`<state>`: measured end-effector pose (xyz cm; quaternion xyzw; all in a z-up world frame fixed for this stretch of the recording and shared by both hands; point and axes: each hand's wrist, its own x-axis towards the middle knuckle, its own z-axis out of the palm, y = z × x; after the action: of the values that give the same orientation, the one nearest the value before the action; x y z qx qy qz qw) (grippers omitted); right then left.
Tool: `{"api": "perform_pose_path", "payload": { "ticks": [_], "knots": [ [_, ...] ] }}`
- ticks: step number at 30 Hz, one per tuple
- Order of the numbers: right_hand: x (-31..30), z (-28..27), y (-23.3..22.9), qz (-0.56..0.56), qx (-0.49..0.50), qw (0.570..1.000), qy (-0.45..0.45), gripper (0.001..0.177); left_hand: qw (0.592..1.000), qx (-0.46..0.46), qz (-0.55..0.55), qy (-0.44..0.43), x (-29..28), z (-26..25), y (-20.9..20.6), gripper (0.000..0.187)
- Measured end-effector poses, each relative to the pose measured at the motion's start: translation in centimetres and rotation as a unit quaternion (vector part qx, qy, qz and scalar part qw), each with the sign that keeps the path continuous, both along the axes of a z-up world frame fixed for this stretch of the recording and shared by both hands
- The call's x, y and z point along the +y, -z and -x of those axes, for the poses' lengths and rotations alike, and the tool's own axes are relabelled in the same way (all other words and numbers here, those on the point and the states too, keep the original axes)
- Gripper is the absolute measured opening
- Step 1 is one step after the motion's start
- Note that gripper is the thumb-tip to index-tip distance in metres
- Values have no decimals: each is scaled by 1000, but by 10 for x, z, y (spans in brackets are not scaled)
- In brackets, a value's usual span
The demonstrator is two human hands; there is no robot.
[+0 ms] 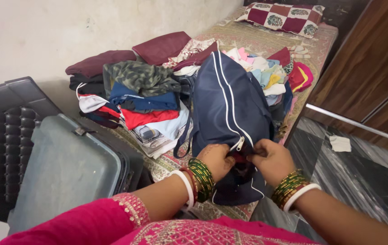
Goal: The person folds clothes and towels by hand, packs them into a duffel bag, and zips the bag closed.
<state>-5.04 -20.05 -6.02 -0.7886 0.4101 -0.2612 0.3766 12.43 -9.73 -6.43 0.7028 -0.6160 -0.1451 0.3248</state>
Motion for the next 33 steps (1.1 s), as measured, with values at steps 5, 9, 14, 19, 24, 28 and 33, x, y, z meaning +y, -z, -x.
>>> {"api": "perform_pose_path", "payload": {
  "ticks": [5,9,14,19,24,28,33],
  "knots": [
    [-9,-10,5,51,36,998,-24,24,999,31,-13,12,-6,6,-5,43],
    [-13,-2,16,38,26,998,-45,26,998,-23,-55,-30,-11,15,-21,65],
    [-8,8,9,-246,-149,951,-116,45,991,1,-108,-81,-10,28,-28,55],
    [9,30,13,-376,-189,906,-34,48,993,-40,-69,-85,-13,28,-15,38],
    [-10,33,120,-514,-238,815,123,36,991,-106,-60,-51,-16,27,-12,33],
    [-2,18,174,-605,-63,785,116,30,991,-109,-61,-43,-13,23,-14,32],
    [1,-9,206,-596,-67,785,154,31,993,-81,-71,-42,-11,17,-16,35]
  ]
}}
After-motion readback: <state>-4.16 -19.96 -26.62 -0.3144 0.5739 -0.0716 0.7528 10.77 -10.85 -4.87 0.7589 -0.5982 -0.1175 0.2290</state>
